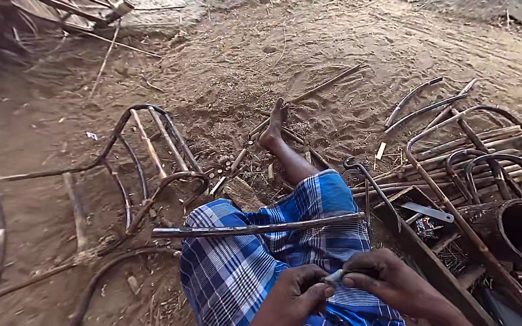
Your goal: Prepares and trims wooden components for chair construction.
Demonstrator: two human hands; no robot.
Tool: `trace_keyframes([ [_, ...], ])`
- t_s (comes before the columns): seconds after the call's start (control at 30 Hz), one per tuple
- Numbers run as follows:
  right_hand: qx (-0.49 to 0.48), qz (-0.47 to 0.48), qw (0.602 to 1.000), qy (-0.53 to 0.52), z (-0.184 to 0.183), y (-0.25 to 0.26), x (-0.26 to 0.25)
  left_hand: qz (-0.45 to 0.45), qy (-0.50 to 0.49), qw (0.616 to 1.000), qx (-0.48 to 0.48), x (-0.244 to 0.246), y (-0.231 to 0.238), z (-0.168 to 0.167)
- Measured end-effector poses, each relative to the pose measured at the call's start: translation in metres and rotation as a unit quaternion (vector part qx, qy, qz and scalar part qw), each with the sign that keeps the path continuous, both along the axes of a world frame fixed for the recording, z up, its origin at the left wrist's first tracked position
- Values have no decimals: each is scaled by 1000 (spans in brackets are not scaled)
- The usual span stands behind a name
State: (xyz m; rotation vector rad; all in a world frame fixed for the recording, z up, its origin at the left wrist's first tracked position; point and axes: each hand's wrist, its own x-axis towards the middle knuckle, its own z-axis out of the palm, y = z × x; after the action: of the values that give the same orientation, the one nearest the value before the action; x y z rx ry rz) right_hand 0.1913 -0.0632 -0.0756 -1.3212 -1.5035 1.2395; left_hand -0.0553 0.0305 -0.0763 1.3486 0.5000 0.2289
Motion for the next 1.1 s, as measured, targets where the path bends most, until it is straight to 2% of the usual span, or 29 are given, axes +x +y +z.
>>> trace_keyframes([
  [0.07, -16, 7, 999, 28, 2, 8, 5, 37, 17, 999, 33, -15, 7, 4],
  [0.17, -14, 34, 999, 28, 2, 16, 1, 105, 47, 993, 30, -19, 15, 8],
  [0.23, -1, 50, 998, 43, 1, 21, -7, 91, 81, 992, 4, -17, 19, 11],
  [0.33, -1, 67, 996, 66, -1, 24, -18, 64, 23, 994, -84, -14, 21, 15],
  [0.43, 4, 61, 996, 71, -4, 24, -22, 123, -21, 985, -118, -15, 18, 15],
  [0.5, 15, 20, 1000, -12, -6, 23, -24, 180, -1, 981, -74, -17, 15, 16],
  [0.6, -16, -12, 984, -179, -5, 24, -29, 218, 28, 975, 18, -22, 10, 19],
  [0.67, -57, 2, 974, -221, -5, 30, -33, 231, 42, 970, 67, -31, 7, 24],
  [0.7, -61, -3, 971, -229, -9, 32, -35, 238, 42, 969, 60, -37, 7, 28],
  [0.8, -44, -10, 977, -207, -23, 33, -28, 279, 30, 960, -6, -60, 12, 36],
  [0.9, -71, 25, 995, -70, -25, 31, -9, 362, 7, 931, -54, -89, 24, 44],
  [0.93, -77, 17, 997, -26, -23, 30, -4, 392, 14, 919, -30, -99, 29, 48],
  [1.0, -64, -12, 998, 19, -20, 31, 5, 438, 49, 894, 82, -118, 43, 55],
  [1.1, -32, -57, 998, 9, -15, 38, 17, 479, 139, 835, 233, -148, 70, 70],
])
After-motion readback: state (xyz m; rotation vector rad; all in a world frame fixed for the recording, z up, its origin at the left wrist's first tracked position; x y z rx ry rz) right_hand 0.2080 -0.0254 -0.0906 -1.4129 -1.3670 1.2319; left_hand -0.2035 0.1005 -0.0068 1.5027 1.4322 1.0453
